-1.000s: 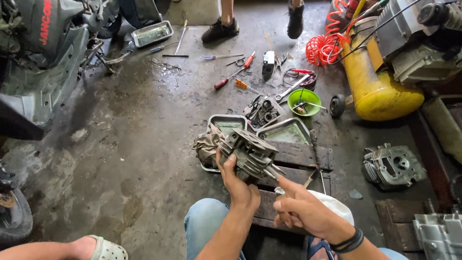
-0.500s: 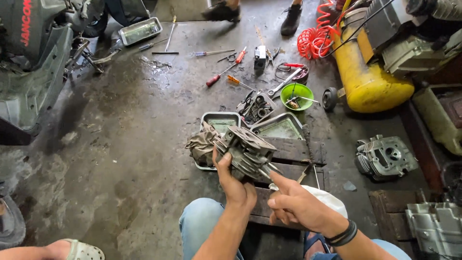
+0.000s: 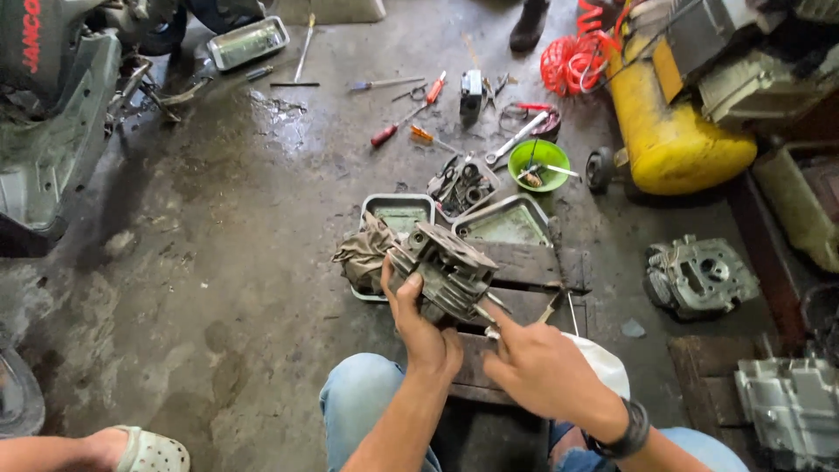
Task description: The person holds a metal engine cylinder head and uses a small metal rod to scrape or clean the internal surfaces. The person rotates the part to access different areas while seated on the floor.
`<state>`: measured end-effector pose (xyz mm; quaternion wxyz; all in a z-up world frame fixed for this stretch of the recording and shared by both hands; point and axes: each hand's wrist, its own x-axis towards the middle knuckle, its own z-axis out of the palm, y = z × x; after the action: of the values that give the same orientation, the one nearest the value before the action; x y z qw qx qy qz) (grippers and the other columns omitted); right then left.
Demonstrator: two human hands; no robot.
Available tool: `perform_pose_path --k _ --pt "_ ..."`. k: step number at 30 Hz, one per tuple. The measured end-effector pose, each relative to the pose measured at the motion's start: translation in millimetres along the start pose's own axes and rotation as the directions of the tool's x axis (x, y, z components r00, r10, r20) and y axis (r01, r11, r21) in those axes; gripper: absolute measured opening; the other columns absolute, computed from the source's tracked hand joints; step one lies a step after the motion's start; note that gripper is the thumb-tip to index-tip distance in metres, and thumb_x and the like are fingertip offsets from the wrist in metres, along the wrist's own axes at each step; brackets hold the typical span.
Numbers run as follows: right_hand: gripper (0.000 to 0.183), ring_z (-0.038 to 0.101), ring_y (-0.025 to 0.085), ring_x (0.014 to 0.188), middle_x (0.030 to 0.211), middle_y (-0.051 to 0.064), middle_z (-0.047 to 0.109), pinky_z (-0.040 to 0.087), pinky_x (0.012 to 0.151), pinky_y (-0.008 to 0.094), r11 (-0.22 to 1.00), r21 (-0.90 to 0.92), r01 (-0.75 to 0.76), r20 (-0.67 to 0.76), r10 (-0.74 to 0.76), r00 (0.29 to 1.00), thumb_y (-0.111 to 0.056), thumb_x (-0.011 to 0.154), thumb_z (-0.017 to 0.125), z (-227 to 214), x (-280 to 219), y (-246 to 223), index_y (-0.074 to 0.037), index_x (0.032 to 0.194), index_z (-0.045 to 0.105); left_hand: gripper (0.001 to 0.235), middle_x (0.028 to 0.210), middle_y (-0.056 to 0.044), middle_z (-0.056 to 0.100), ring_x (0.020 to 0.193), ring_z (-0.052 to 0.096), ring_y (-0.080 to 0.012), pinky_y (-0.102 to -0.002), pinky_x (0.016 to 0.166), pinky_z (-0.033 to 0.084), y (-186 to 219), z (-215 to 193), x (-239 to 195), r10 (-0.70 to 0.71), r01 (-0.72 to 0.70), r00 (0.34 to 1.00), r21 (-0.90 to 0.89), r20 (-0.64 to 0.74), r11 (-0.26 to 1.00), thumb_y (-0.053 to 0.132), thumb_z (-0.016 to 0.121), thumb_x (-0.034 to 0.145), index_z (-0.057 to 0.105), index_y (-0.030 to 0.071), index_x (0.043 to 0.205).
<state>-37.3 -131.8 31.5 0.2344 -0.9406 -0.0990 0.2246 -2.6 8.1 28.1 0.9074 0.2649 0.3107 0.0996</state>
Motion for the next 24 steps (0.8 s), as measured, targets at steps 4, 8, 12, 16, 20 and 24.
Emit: perform_pose_path --k 4,8,12,16,20,24 --pt "0.064 0.057 0.039 0.06 0.055 0.004 0.063 0.041 0.058 0.049 0.999 -0.047 0.006 -0.051 -0.009 0.999 -0.03 0.087 0.051 -0.6 -5.1 -4.5 -0.024 0.15 0.041 0.067 0.119 -0.015 0.061 0.096 0.06 -0.0303 -0.043 0.076 0.05 -0.1 1.3 -3.8 -0.061 0.061 0.997 0.002 -0.039 0.998 0.018 0.053 0.081 0.047 0.025 0.148" --pt "0.068 0.057 0.04 0.06 0.06 0.009 0.063 0.044 0.057 0.049 0.996 -0.073 -0.047 -0.027 0.045 0.999 -0.035 0.089 0.051 0.3 -2.0 -8.5 -0.03 0.154 0.034 0.069 0.117 -0.017 0.061 0.094 0.06 -0.0308 -0.044 0.075 0.049 -3.3 -0.7 -2.8 -0.024 0.025 0.999 0.028 -0.037 0.999 0.017 0.054 0.081 0.047 0.024 0.149" --pt "0.077 0.048 0.03 0.052 0.053 0.003 0.054 0.035 0.054 0.045 1.0 0.023 -0.011 0.034 0.011 0.999 -0.028 0.088 0.052 -7.0 -7.6 -11.0 -0.03 0.162 0.029 0.064 0.12 -0.014 0.061 0.099 0.059 -0.0288 -0.041 0.082 0.048 -5.2 -2.4 6.7 0.025 -0.027 0.999 -0.041 -0.036 0.999 0.016 0.054 0.079 0.05 0.02 0.143" --pt "0.062 0.063 0.042 0.062 0.061 0.011 0.065 0.047 0.059 0.052 0.991 -0.129 -0.035 -0.052 0.029 0.998 -0.039 0.09 0.051 2.5 2.0 -8.0 -0.026 0.149 0.041 0.068 0.125 -0.015 0.058 0.104 0.059 -0.0309 -0.046 0.081 0.049 -2.9 -3.5 2.1 0.035 -0.035 0.999 0.005 -0.007 0.999 0.017 0.056 0.078 0.046 0.02 0.145" --pt "0.063 0.051 0.04 0.049 0.052 0.012 0.055 0.039 0.049 0.051 0.991 -0.134 0.029 -0.125 -0.045 0.991 -0.034 0.09 0.051 12.4 -1.8 -1.8 -0.027 0.151 0.038 0.066 0.114 -0.016 0.061 0.093 0.059 -0.0293 -0.043 0.078 0.049 -1.5 -3.5 1.2 0.019 -0.019 0.999 -0.002 -0.039 1.0 0.016 0.054 0.08 0.047 0.021 0.146" --pt "0.057 0.049 0.032 0.036 0.045 0.004 0.053 0.037 0.036 0.047 0.933 -0.346 0.095 -0.267 -0.195 0.944 -0.031 0.093 0.049 16.4 3.1 4.4 -0.021 0.148 0.044 0.07 0.121 -0.016 0.059 0.1 0.059 -0.0299 -0.045 0.08 0.049 2.3 1.4 -4.3 0.006 -0.006 0.999 0.0 -0.039 1.0 0.017 0.056 0.078 0.044 0.022 0.147"
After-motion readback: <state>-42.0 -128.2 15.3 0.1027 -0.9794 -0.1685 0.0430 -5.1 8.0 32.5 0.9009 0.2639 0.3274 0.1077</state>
